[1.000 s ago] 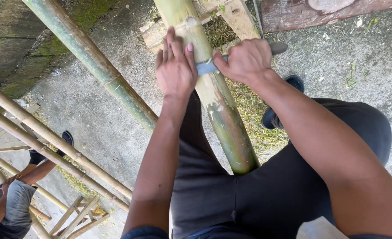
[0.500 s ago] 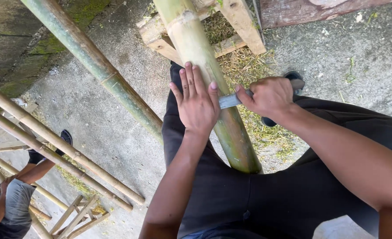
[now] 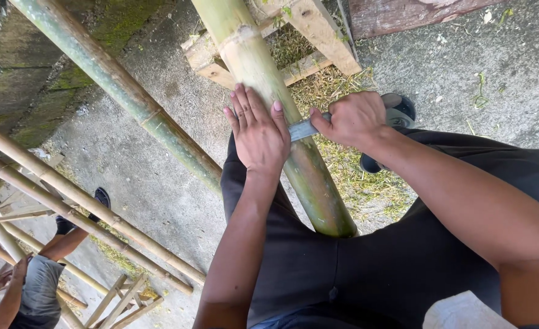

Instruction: The recorder is scraping the outer green layer off a bamboo pole using a knife to prepare the wood.

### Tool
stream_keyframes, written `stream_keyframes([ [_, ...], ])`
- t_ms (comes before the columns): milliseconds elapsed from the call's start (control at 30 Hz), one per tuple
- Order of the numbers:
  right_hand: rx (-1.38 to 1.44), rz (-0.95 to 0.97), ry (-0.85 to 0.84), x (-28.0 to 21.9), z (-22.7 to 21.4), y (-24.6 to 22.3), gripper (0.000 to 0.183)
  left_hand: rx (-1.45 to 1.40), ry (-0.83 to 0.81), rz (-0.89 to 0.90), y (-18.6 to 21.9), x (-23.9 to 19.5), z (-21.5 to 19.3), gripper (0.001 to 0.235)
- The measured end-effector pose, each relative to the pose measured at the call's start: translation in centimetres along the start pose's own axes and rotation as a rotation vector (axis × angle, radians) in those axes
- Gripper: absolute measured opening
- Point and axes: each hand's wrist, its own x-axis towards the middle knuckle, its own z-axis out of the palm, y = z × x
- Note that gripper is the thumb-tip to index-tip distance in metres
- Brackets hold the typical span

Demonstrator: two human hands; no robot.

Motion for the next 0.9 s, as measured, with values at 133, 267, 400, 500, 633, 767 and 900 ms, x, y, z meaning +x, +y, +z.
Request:
stream_keyframes([
  [133, 0.016, -0.044, 0.026, 0.3, 0.0, 0.1, 0.072, -0.012, -0.003, -0.003, -0.2, 0.3, 0.2, 0.069],
  [267, 0.019, -0.023, 0.051, 1.4, 0.4, -0.1, 0.070, -0.022, -0.015, -0.017, -0.3, 1.2, -0.3, 0.068],
  [400, -0.030, -0.008, -0.038, 2.8, 0.1, -0.4, 0.075, -0.031, -0.013, -0.023, -1.1, 2.6, -0.1, 0.068],
  [500, -0.020, 0.007, 0.005, 4.3, 0.4, -0.3, 0.075, -0.026, -0.005, -0.016, -1.6, 4.5, -0.2, 0.069],
  [633, 0.009, -0.022, 0.076, 5.9, 0.2, -0.7, 0.074, 0.063, -0.043, 0.000, -2.7, 6.7, 0.1, 0.070],
  [767, 0.008, -0.002, 0.197, 8.4, 0.7, -1.3, 0.072, 0.147, -0.060, 0.034, -3.9, 11.0, -0.6, 0.071],
  [900, 0.025, -0.055, 0.350, 7.7, 0.4, -1.5, 0.069, 0.163, -0.035, 0.084, -3.9, 10.1, -0.9, 0.072],
])
